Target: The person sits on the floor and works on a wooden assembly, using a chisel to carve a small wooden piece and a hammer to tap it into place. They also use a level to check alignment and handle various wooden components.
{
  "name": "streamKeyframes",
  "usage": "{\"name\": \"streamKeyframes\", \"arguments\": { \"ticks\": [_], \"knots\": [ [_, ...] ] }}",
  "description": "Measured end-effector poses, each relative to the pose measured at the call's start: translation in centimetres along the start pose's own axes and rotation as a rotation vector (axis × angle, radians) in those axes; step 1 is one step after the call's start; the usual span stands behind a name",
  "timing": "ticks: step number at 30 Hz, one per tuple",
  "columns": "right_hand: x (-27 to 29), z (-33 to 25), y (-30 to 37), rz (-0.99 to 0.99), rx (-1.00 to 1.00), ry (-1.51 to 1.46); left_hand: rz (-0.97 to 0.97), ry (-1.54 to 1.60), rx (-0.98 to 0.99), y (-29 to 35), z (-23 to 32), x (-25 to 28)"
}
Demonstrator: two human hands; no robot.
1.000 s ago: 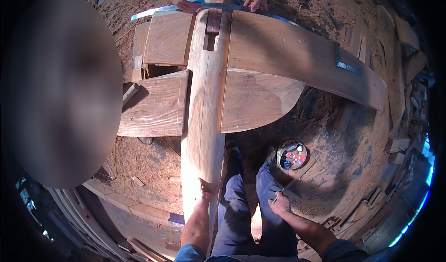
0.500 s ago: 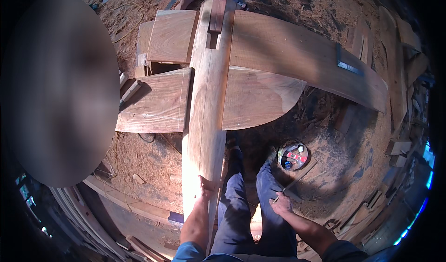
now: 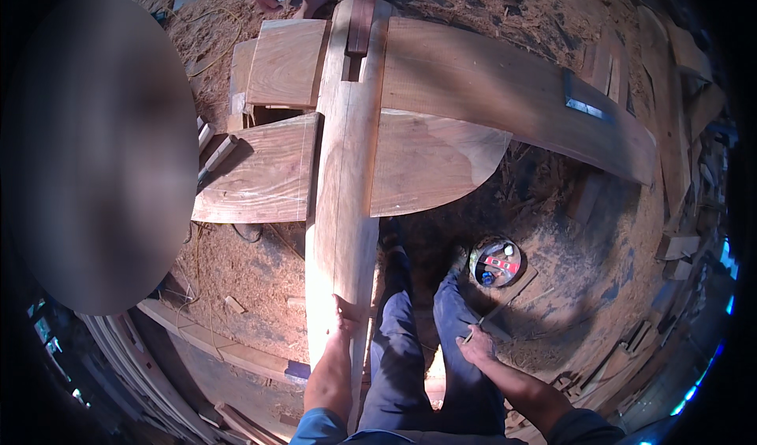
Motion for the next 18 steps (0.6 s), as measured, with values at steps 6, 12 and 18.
{"name": "streamKeyframes", "arguments": {
  "ticks": [6,12,18],
  "knots": [
    [-0.40,0.50,-0.12,0.021,-0.003,0.003,0.004,0.003,-0.011,0.22,-0.06,0.29],
    [-0.49,0.65,-0.22,0.026,0.022,-0.017,0.002,0.010,-0.012,0.25,-0.10,0.41],
    [-0.22,0.60,-0.20,0.016,0.019,-0.030,0.003,0.002,-0.013,0.01,-0.10,-0.04]
  ]
}}
Point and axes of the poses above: each hand's wrist, its own y-axis away from the middle knuckle, its own x-axis out of the back of the hand, z = x × y, the point moved 4 cm from there along -y, towards the middle knuckle, and after that the axes turned 9 degrees about x, right-handed, at the moved point
